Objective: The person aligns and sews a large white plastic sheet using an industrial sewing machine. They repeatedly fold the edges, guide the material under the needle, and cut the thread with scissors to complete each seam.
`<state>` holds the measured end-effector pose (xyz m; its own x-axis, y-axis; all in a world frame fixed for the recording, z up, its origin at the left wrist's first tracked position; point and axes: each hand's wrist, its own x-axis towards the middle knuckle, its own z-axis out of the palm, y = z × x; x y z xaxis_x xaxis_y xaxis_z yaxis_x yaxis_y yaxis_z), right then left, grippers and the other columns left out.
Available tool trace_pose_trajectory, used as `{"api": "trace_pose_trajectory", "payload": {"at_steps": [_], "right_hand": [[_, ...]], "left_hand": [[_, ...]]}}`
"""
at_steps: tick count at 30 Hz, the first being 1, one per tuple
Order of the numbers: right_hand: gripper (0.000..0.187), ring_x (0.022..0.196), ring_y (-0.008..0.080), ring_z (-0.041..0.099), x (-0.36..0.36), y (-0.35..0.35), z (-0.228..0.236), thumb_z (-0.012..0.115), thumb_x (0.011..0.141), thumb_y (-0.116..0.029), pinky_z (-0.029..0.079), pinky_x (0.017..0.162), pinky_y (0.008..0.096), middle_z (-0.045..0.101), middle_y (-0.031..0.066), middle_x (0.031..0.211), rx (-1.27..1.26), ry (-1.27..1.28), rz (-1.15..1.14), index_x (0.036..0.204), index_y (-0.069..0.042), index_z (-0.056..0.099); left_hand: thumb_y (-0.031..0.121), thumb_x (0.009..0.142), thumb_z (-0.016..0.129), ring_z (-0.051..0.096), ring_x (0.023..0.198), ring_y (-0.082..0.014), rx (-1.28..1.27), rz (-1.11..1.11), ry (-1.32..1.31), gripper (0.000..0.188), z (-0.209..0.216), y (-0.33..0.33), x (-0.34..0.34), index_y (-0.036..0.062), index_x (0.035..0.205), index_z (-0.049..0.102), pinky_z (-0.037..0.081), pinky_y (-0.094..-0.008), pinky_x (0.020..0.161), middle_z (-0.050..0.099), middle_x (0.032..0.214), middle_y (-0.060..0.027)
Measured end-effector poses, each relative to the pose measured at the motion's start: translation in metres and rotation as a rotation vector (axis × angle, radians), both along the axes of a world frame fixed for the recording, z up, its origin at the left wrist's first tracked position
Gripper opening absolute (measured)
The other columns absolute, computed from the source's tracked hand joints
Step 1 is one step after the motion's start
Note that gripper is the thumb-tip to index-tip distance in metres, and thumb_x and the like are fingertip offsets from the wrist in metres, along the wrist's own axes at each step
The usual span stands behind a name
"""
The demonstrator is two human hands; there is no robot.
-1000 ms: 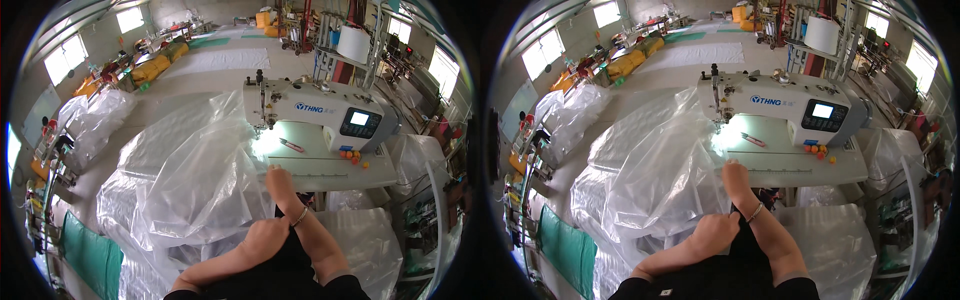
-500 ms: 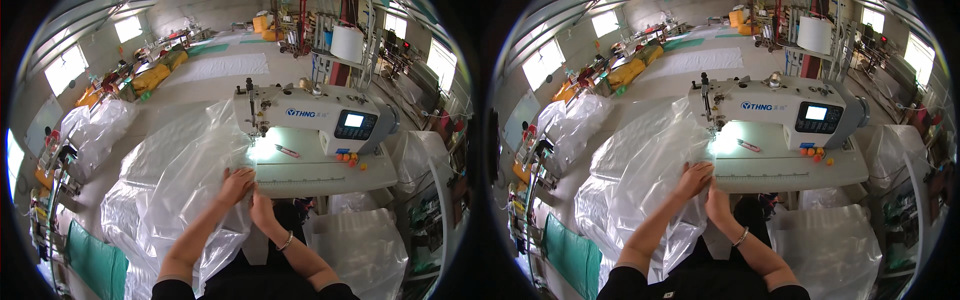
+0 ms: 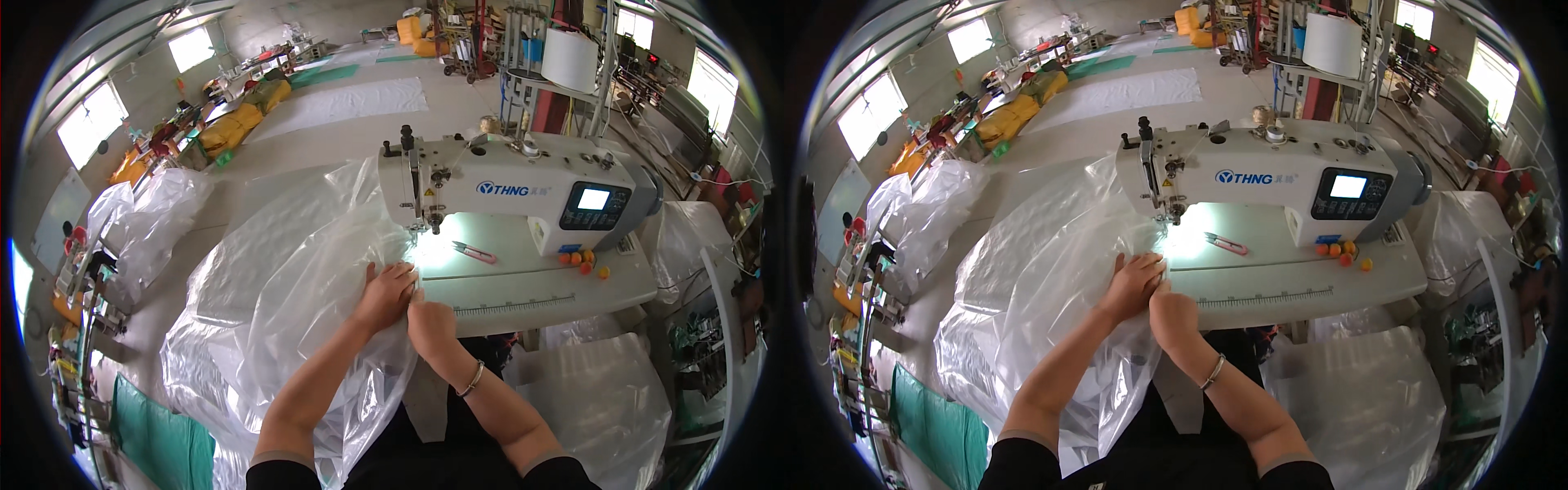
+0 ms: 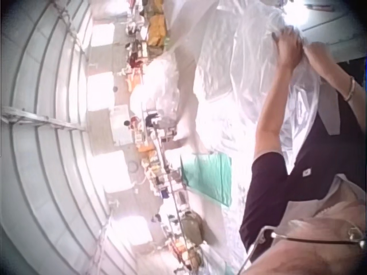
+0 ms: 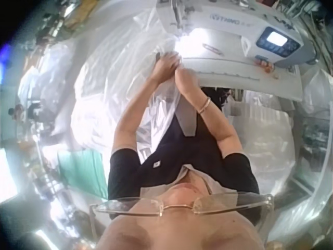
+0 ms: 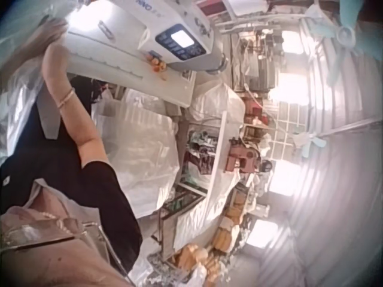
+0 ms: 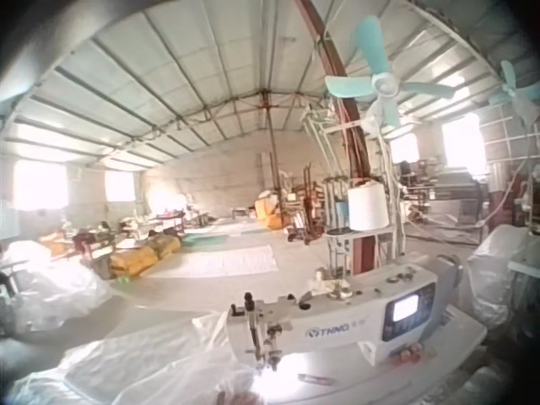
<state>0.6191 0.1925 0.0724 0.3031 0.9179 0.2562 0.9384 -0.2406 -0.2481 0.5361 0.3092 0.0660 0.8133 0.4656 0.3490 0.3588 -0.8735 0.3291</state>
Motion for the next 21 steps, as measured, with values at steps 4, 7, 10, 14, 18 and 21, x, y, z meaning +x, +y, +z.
{"api": "trace_pose_trajectory", "payload": {"at_steps": [4,7,10,14,18,21], "right_hand": [[0.027,0.058,0.0273,0.067,0.016,0.023,-0.005,0.054,0.084,-0.006,0.053,0.053,0.0378,0.066,0.0132,0.064,0.011,0.001,-0.015,0.106,0.007,0.062],[0.021,0.059,0.0275,0.067,0.024,0.040,-0.007,0.053,0.085,-0.006,0.053,0.054,0.0388,0.066,0.0134,0.065,0.035,-0.020,-0.048,0.098,0.006,0.065],[0.018,0.061,0.0308,0.067,0.036,0.057,-0.011,0.055,0.084,-0.009,0.053,0.056,0.0406,0.066,0.0144,0.066,0.111,0.017,-0.055,0.095,0.001,0.066],[0.019,0.066,0.0357,0.066,0.055,0.064,-0.020,0.060,0.082,-0.011,0.053,0.060,0.0428,0.065,0.0175,0.068,0.189,0.155,0.019,0.096,-0.001,0.067],[0.021,0.068,0.0373,0.065,0.064,0.043,-0.017,0.064,0.081,-0.014,0.052,0.062,0.0443,0.065,0.0199,0.071,0.189,0.324,0.047,0.096,0.001,0.065],[0.026,0.066,0.0363,0.065,0.028,-0.002,-0.003,0.069,0.082,-0.020,0.051,0.061,0.0435,0.064,0.0188,0.069,0.381,0.494,0.058,0.095,0.002,0.065]], "left_hand": [[0.018,0.087,0.057,0.050,0.119,-0.0288,-0.014,-0.010,-0.061,0.025,-0.002,0.022,0.016,0.0065,0.107,0.065,0.030,-0.0502,0.101,0.059,0.122,-0.0112],[0.017,0.085,0.059,0.050,0.118,-0.0298,0.034,0.014,-0.095,0.023,-0.006,0.041,0.028,0.0065,0.105,0.066,0.032,-0.0459,0.100,0.060,0.119,-0.0133],[0.016,0.083,0.061,0.051,0.117,-0.0303,0.052,0.016,-0.097,0.024,-0.002,0.060,0.034,0.0073,0.105,0.066,0.033,-0.0433,0.100,0.060,0.118,-0.0139],[0.014,0.081,0.061,0.049,0.120,-0.0307,0.113,-0.046,-0.030,0.032,-0.013,0.049,0.020,0.0085,0.113,0.062,0.032,-0.0429,0.104,0.060,0.120,-0.0118],[0.013,0.079,0.063,0.042,0.131,-0.0317,0.049,-0.198,0.114,0.041,0.020,-0.003,-0.019,0.0095,0.119,0.059,0.032,-0.0485,0.107,0.054,0.132,-0.0096],[0.014,0.077,0.065,0.040,0.134,-0.0327,0.056,-0.215,0.130,0.045,0.017,-0.023,-0.050,0.0095,0.121,0.059,0.033,-0.0489,0.106,0.052,0.136,-0.0091]]}}
